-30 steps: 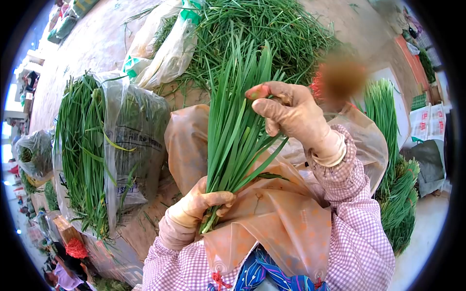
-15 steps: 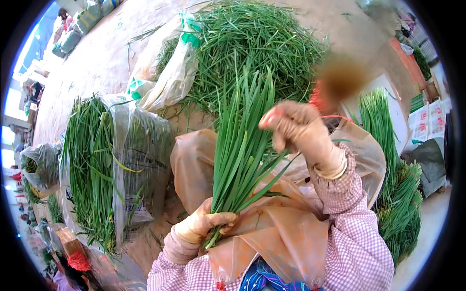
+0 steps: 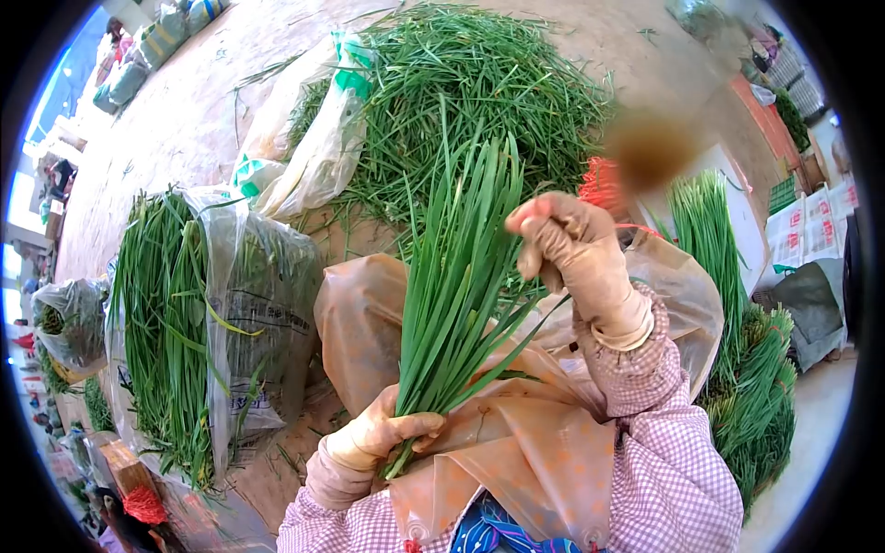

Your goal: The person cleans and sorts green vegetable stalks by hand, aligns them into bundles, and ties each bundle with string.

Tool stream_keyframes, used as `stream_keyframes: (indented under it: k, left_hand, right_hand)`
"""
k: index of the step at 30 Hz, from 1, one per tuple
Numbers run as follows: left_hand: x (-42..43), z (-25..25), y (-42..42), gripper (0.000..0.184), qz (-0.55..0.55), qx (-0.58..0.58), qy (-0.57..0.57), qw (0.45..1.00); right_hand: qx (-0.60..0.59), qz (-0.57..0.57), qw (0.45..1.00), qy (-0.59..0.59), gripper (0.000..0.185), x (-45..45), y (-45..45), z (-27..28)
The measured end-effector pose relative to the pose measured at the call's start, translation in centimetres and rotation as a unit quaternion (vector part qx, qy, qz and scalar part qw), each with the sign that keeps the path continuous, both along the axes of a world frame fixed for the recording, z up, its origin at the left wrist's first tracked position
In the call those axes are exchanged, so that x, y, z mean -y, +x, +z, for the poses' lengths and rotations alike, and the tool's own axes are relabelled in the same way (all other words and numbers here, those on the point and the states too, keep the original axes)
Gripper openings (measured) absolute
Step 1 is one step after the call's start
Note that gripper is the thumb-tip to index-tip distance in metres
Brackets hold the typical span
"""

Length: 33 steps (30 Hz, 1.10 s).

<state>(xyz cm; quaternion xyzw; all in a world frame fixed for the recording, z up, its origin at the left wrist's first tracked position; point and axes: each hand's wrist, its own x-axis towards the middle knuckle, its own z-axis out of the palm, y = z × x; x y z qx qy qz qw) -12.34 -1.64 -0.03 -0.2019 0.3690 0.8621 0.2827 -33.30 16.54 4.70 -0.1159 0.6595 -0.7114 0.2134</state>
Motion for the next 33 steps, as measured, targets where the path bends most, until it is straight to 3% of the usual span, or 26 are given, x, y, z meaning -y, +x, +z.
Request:
stream_keyframes:
  k: [2,4,7,10,11,12,14,16,18,20,22,27,33]
  left_hand:
    - [0.0,0.2,-0.2,0.026,-0.012,-0.003,-0.008,1.0]
    - [-0.2,0.5,-0.3,0.025,-0.02,-0.004,-0.016,1.0]
    - [-0.3,0.6,-0.3,0.024,-0.016,-0.004,-0.031,0.999]
    - [-0.4,0.3,-0.1,0.023,-0.022,-0.004,-0.046,0.999]
    - [-0.4,0.2,0.0,0.023,-0.016,0.008,-0.053,0.998]
    - [-0.3,0.1,0.0,0.023,-0.01,0.02,-0.058,0.998]
    - [0.0,-0.1,0.0,0.024,-0.03,-0.007,-0.054,0.998]
    - [0.0,-0.3,0.1,0.024,-0.048,-0.031,-0.05,0.997]
    - [0.0,-0.2,0.1,0.026,-0.046,-0.019,-0.057,0.997]
    - [0.0,-0.2,-0.1,0.027,-0.058,-0.023,-0.063,0.996]
    - [-0.1,-0.2,-0.1,0.028,-0.067,-0.025,-0.069,0.995]
    - [-0.2,-0.1,-0.1,0.034,-0.068,-0.028,-0.07,0.995]
    - [-0.1,0.1,-0.4,0.035,-0.07,-0.017,-0.064,0.995]
  right_hand:
    - [0.116,0.171,0.976,0.074,0.017,-0.3,0.0,1.1]
    - [0.078,0.219,0.971,0.047,0.012,0.5,1.5,-1.2]
    - [0.072,0.202,0.976,0.046,0.013,1.2,2.9,-1.5]
    - [-0.02,0.179,0.979,0.095,0.017,1.4,3.2,-2.0]
    - [-0.226,0.136,0.955,0.138,0.019,1.3,2.9,-2.9]
    - [-0.422,0.088,0.885,0.174,0.02,1.0,2.7,-3.3]
    - [-0.344,-0.026,0.918,0.196,0.012,0.0,1.6,-2.5]
    - [-0.16,-0.098,0.982,-0.01,0.008,-0.7,-0.2,-1.8]
    - [-0.091,-0.117,0.989,-0.025,0.007,-0.6,-1.0,0.5]
    - [-0.134,-0.112,0.984,-0.045,0.014,-0.1,-2.3,0.5]
    - [-0.044,0.035,0.993,0.106,0.019,-0.3,-4.1,0.9]
    - [0.09,0.17,0.98,0.055,0.022,0.6,-4.9,0.2]
    - [0.136,0.216,0.966,0.032,0.019,1.0,-4.9,-0.5]
